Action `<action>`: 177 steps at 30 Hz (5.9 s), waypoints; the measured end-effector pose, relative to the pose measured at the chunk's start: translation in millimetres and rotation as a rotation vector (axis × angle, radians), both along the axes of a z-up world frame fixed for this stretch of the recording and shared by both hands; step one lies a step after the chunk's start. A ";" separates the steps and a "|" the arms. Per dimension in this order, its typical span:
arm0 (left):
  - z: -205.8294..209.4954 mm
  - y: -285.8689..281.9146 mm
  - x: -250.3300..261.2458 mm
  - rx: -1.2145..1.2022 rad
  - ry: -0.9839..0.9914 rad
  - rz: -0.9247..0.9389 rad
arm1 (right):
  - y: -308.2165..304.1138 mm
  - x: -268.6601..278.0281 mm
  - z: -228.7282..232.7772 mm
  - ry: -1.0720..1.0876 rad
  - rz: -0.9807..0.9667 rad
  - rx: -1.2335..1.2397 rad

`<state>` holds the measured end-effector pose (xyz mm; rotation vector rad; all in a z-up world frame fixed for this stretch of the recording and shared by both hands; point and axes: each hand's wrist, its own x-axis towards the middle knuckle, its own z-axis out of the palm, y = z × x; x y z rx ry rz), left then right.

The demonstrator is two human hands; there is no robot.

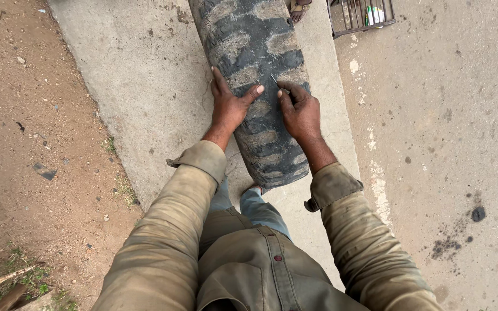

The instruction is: The person is holding a tire by hand and using a small metal pick tool to probe and clean debris from the tread sections.

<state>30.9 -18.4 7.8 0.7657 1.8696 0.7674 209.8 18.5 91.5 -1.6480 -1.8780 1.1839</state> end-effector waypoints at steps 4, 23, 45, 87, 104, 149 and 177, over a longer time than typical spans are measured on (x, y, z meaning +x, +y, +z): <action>4.8 -13.1 20.2 0.000 -0.028 -0.029 | 2.3 3.6 -1.7 -0.018 0.017 0.012; 3.0 -44.9 56.3 0.041 0.046 -0.091 | -13.0 42.8 -4.3 -0.079 0.036 -0.043; 1.6 -57.3 69.3 0.188 0.464 -0.218 | 50.5 2.8 65.5 -0.887 0.858 0.137; 15.0 -21.6 73.8 0.449 0.605 -0.041 | -7.6 14.8 -5.5 -0.536 0.268 0.527; 3.3 -17.9 72.1 0.514 0.522 -0.067 | 84.2 11.2 53.2 -0.808 0.841 0.270; -7.3 -6.3 64.8 0.553 0.601 -0.023 | 27.7 39.7 -33.1 0.003 0.031 0.440; -62.6 39.2 -11.9 0.125 -0.019 0.098 | -78.4 84.3 -53.7 -0.260 -0.183 0.044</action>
